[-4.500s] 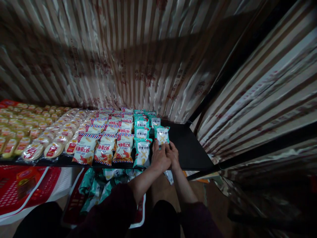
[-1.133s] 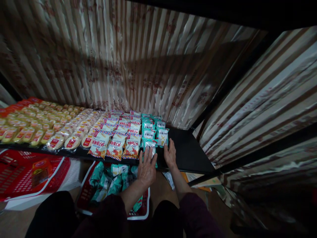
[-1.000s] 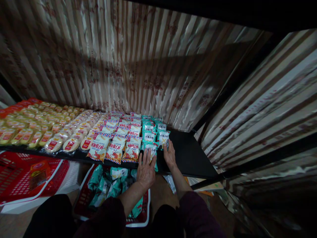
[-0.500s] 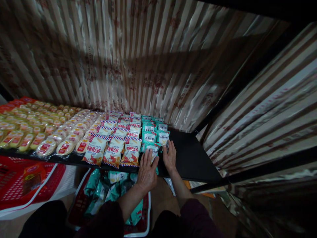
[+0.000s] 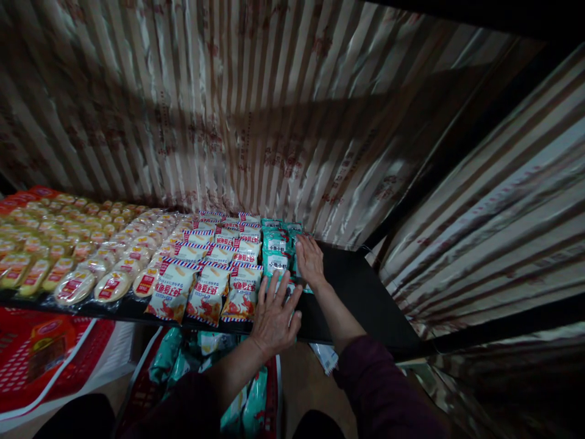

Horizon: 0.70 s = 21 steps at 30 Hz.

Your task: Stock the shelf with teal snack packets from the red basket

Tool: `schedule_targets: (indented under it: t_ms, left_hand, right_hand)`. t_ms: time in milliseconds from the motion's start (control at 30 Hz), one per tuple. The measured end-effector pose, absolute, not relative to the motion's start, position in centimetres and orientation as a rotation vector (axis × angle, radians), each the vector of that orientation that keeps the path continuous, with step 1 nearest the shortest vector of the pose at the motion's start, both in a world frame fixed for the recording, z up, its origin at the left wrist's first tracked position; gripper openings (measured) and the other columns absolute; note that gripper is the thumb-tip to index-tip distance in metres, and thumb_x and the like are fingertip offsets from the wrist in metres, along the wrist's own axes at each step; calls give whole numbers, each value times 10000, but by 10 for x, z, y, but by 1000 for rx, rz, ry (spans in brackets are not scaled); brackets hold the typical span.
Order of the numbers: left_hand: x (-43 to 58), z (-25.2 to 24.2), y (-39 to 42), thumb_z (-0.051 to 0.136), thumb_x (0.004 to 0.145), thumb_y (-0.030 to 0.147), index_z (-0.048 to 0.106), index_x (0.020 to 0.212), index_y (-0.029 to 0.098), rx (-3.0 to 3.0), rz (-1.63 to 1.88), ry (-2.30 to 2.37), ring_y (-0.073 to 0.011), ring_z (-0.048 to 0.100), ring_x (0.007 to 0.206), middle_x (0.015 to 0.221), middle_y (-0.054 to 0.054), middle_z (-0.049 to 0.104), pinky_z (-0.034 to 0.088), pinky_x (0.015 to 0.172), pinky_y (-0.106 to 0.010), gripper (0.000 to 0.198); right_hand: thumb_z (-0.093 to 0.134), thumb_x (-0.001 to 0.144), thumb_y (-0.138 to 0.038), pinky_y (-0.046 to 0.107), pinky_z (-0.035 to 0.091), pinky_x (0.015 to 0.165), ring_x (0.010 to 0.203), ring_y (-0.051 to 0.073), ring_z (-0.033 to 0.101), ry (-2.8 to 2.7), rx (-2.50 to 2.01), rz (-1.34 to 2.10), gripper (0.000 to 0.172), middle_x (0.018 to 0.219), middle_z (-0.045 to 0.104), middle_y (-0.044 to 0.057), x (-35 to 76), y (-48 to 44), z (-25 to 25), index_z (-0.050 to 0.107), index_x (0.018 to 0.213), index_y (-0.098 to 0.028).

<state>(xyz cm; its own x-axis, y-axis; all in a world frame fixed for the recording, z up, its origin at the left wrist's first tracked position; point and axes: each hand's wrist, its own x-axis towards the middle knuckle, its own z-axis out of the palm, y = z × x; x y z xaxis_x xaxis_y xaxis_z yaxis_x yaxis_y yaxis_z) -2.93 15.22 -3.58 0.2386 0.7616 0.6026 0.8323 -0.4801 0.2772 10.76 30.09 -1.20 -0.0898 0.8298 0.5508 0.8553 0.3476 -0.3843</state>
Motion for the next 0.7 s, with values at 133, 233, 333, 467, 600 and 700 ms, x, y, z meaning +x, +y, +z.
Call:
schedule_targets:
  t_ms: [133,233,333,467,600,700]
  left_hand:
    - [-37,1,207,478,870,303,463,1367,225,-2278,-1048,-1790,-311,49,1462,1562,-74,241,147,1167,-551,504]
    - [-39,19,260,498,842,267,501,1336,237,-2345,-960,-1792,-332,66,1457,1544,-81,284,128,1155,-582,495]
    - [-38,23,307,499,824,238,532,1306,261,-2419,-863,-1774,-327,134,1447,1516,-85,340,141,1144,-587,484]
    - [-35,15,351,472,842,274,510,1330,283,-2515,-667,-1895,-323,274,1400,1399,-98,501,162,1110,-630,489]
    - [-37,5,368,444,871,331,525,1316,287,-2567,-555,-1812,-318,345,1360,1335,-97,560,111,1112,-642,454]
    - [-41,1,372,470,858,296,578,1253,269,-2585,-508,-1676,-307,390,1324,1263,-97,606,50,1121,-639,411]
  right_hand:
    - [145,967,-464,465,286,1119,1337,241,390,-1872,-1480,-25,602,1376,528,117,119,323,-7,524,1316,-153]
    - [146,956,-494,493,302,1103,1326,263,395,-1782,-1569,-37,628,1382,515,133,135,332,-10,513,1323,-142]
    - [190,947,-510,498,302,1104,1343,275,369,-1858,-1571,-54,615,1374,526,121,151,337,-15,522,1321,-153]
    - [233,950,-494,485,304,1109,1349,266,371,-1978,-1519,-83,570,1374,536,97,163,347,-17,519,1333,-184]
    - [267,953,-481,508,324,1084,1333,271,400,-2056,-1535,-82,516,1384,533,71,162,360,-17,528,1328,-240]
    - [277,955,-471,542,305,1081,1343,293,385,-2059,-1593,-84,507,1404,515,69,158,366,-19,533,1327,-240]
